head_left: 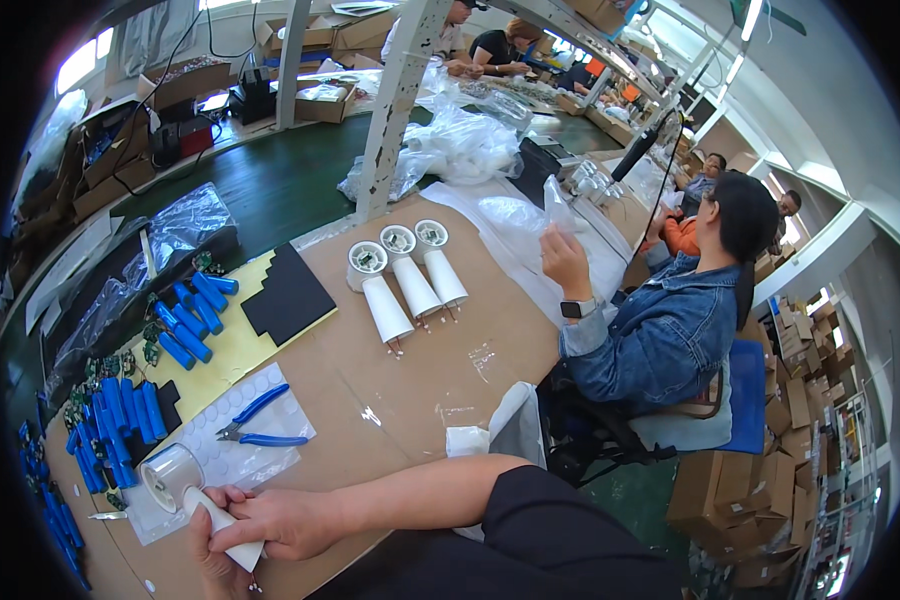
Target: Assembling electronic components by inserting parts into white plastic housings and wrapping them in protective paper.
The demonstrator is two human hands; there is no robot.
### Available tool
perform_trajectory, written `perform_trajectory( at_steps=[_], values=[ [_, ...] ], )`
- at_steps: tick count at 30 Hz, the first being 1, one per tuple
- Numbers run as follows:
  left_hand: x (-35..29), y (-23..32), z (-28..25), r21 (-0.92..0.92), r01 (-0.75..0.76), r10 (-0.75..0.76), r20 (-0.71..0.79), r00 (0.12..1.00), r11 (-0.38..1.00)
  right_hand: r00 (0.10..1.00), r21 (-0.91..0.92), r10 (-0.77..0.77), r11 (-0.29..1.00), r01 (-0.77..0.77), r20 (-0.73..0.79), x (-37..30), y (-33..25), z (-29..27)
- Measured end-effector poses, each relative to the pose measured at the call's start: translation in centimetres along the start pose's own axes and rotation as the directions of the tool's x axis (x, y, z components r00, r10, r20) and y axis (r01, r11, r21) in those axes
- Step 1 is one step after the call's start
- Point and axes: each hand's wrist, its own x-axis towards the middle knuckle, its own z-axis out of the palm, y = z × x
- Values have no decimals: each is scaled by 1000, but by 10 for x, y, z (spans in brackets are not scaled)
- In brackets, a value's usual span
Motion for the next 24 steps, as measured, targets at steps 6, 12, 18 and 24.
perform_trajectory(
  at_steps=[6,12,18,24],
  values=[
    [4,-8,0,-15,-88,86,-88,992,996,1000,-109,11,994,-10,15,-1,4,-1],
    [-3,-22,-30,-136,-89,44,-300,953,987,999,-161,-34,986,30,-22,12,1,4],
    [-8,-21,-53,-210,54,-89,-157,984,976,997,59,28,998,-24,-65,12,1,5],
    [-5,-21,-59,-193,99,-124,-118,985,976,999,40,-46,998,46,-7,10,2,0]
  ],
)
